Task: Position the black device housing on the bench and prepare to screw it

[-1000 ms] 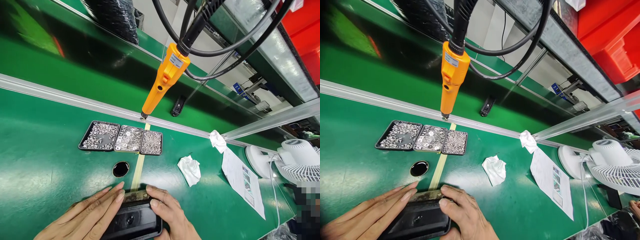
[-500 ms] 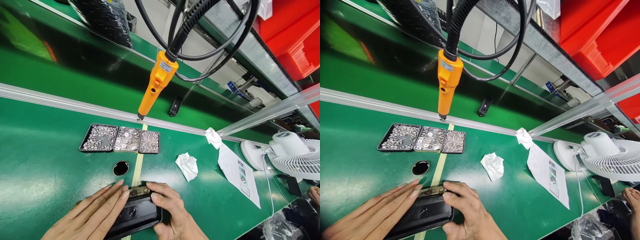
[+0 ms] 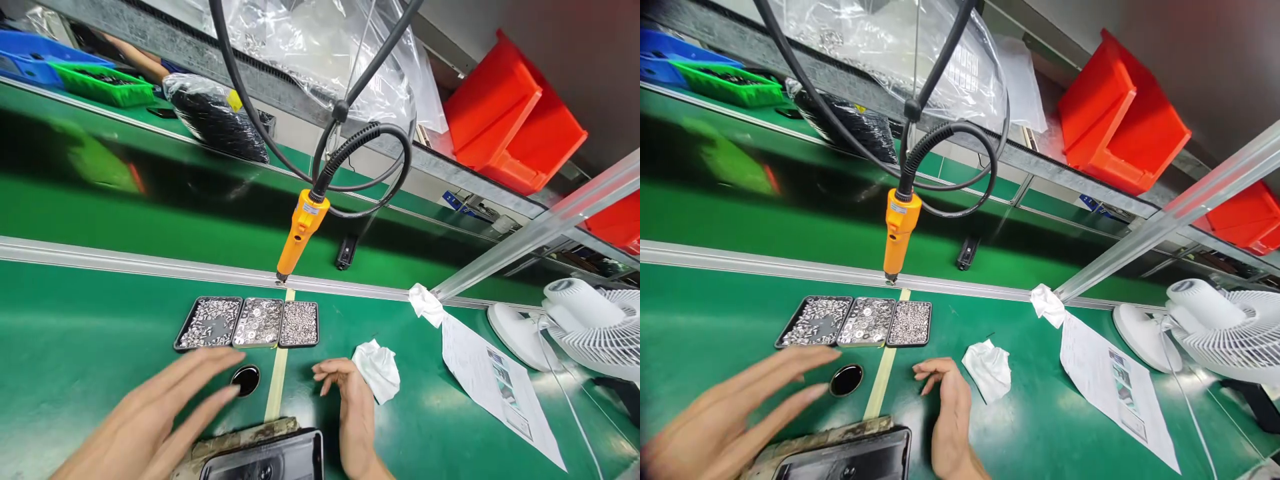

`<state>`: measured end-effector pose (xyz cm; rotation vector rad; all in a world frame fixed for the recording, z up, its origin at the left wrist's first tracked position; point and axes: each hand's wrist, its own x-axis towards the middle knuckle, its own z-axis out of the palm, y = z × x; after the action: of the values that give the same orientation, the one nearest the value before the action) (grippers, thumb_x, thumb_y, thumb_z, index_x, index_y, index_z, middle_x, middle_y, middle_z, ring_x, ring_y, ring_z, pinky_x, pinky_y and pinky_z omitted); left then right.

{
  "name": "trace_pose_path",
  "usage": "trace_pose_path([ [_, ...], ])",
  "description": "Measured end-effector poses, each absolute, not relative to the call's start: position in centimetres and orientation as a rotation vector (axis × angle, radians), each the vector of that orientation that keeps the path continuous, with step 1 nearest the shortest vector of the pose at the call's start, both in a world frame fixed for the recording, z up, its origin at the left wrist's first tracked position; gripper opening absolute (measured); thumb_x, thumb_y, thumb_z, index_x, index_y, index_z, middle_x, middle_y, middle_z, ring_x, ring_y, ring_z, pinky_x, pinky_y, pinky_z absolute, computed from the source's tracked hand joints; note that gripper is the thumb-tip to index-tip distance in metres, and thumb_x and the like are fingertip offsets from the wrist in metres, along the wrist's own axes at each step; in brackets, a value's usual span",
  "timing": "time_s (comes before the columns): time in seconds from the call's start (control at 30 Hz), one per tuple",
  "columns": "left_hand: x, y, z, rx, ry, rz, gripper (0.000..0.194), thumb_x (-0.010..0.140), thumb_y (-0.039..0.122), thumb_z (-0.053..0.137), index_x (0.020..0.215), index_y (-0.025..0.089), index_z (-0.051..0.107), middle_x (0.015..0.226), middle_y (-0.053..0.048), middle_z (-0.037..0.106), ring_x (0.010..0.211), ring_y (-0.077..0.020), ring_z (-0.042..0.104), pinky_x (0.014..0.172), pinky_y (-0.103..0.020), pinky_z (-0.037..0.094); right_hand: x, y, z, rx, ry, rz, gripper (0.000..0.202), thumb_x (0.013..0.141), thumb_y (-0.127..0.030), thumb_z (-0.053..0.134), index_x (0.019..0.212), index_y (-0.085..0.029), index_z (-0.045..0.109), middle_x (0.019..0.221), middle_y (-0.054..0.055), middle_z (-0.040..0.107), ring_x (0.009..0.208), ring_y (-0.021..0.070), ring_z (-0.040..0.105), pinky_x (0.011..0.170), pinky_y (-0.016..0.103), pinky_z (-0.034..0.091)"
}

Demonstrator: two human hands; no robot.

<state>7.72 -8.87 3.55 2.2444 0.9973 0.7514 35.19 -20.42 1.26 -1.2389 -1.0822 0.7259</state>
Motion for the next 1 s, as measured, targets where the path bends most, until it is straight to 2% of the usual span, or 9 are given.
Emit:
trace_pose_path([
  [0.03,8.2,-6.9,3.8,2.378,0.946,0.797,0.035,0.103,0.052,0.059,0.130,0.034,0.071,0.132,-0.002,0.072,0.122,-0.0296,0.067,0.110,-0.046,0.054,35.2,-19.9,1.3,-1.292,-1.044,0.756,0.053,0.116,-0.052,0.030,0.112,-0.021,0.073,0.105,0.009,0.074,0.088,0.0192,0.066,0.076,0.029,0.051],
  [0.1,9.5,-3.5,4.0,2.494,0.928,0.737,0.032,0.108,0.048,0.051,0.117,0.027,0.073,0.119,-0.005,0.073,0.113,-0.0296,0.064,0.101,-0.048,0.051,35.3,-19.3,1.4,-1.360,-1.000,0.811,0.051,0.116,-0.052,0.035,0.107,-0.020,0.075,0.100,0.008,0.073,0.082,0.0175,0.062,0.070,0.027,0.048],
  [0.17,11.2,-1.1,3.8,2.536,0.903,0.672,0.030,0.109,0.041,0.049,0.108,0.024,0.073,0.108,-0.005,0.072,0.104,-0.0283,0.061,0.094,-0.045,0.049,35.4,-19.1,1.4,-1.386,-0.992,0.854,0.051,0.115,-0.055,0.039,0.106,-0.020,0.075,0.096,0.007,0.072,0.079,0.0171,0.061,0.065,0.026,0.046],
  [0.27,13.5,0.5,3.4,2.569,0.865,0.588,0.021,0.106,0.030,0.053,0.107,0.023,0.073,0.103,-0.005,0.070,0.101,-0.0279,0.056,0.089,-0.043,0.044,35.5,-19.0,1.2,-1.406,-0.995,0.881,0.052,0.113,-0.059,0.042,0.105,-0.020,0.075,0.092,0.007,0.071,0.076,0.0165,0.060,0.063,0.026,0.044],
  [0.37,14.8,0.9,3.1,2.582,0.870,0.535,0.022,0.105,0.026,0.052,0.098,0.021,0.073,0.097,-0.006,0.068,0.095,-0.0286,0.053,0.085,-0.044,0.039,35.5,-19.0,1.2,-1.424,-0.992,0.889,0.053,0.111,-0.062,0.043,0.105,-0.020,0.075,0.091,0.006,0.071,0.073,0.0156,0.059,0.062,0.026,0.044],
  [0.43,15.1,1.1,3.1,2.570,0.879,0.513,0.028,0.105,0.029,0.050,0.091,0.020,0.073,0.093,-0.007,0.067,0.092,-0.0288,0.051,0.082,-0.044,0.036,35.4,-19.0,1.3,-1.435,-0.992,0.888,0.053,0.111,-0.062,0.045,0.104,-0.020,0.076,0.090,0.006,0.071,0.072,0.0153,0.058,0.062,0.026,0.043],
  [0.57,14.8,1.5,3.2,2.484,0.894,0.517,0.035,0.105,0.037,0.046,0.090,0.021,0.074,0.095,-0.007,0.070,0.094,-0.0290,0.052,0.086,-0.044,0.036,35.4,-18.9,1.6,-1.442,-1.001,0.875,0.051,0.111,-0.061,0.046,0.103,-0.021,0.077,0.089,0.005,0.071,0.071,0.0143,0.057,0.061,0.026,0.041],
  [0.77,14.5,1.3,4.1,2.169,1.034,0.601,0.042,0.101,0.060,0.053,0.096,0.026,0.078,0.106,-0.003,0.077,0.109,-0.0283,0.057,0.097,-0.041,0.042,35.3,-18.8,2.0,-1.446,-1.033,0.867,0.049,0.111,-0.060,0.047,0.100,-0.021,0.076,0.083,0.004,0.070,0.064,0.0130,0.053,0.058,0.026,0.039],
  [1.0,14.3,0.9,4.3,1.926,1.104,0.563,0.046,0.088,0.070,0.063,0.098,0.031,0.085,0.107,-0.002,0.080,0.101,-0.0273,0.064,0.097,-0.039,0.047,35.4,-18.6,1.9,-1.470,-1.056,0.855,0.047,0.110,-0.058,0.049,0.099,-0.020,0.075,0.082,0.003,0.071,0.067,0.0131,0.056,0.064,0.026,0.042],
])
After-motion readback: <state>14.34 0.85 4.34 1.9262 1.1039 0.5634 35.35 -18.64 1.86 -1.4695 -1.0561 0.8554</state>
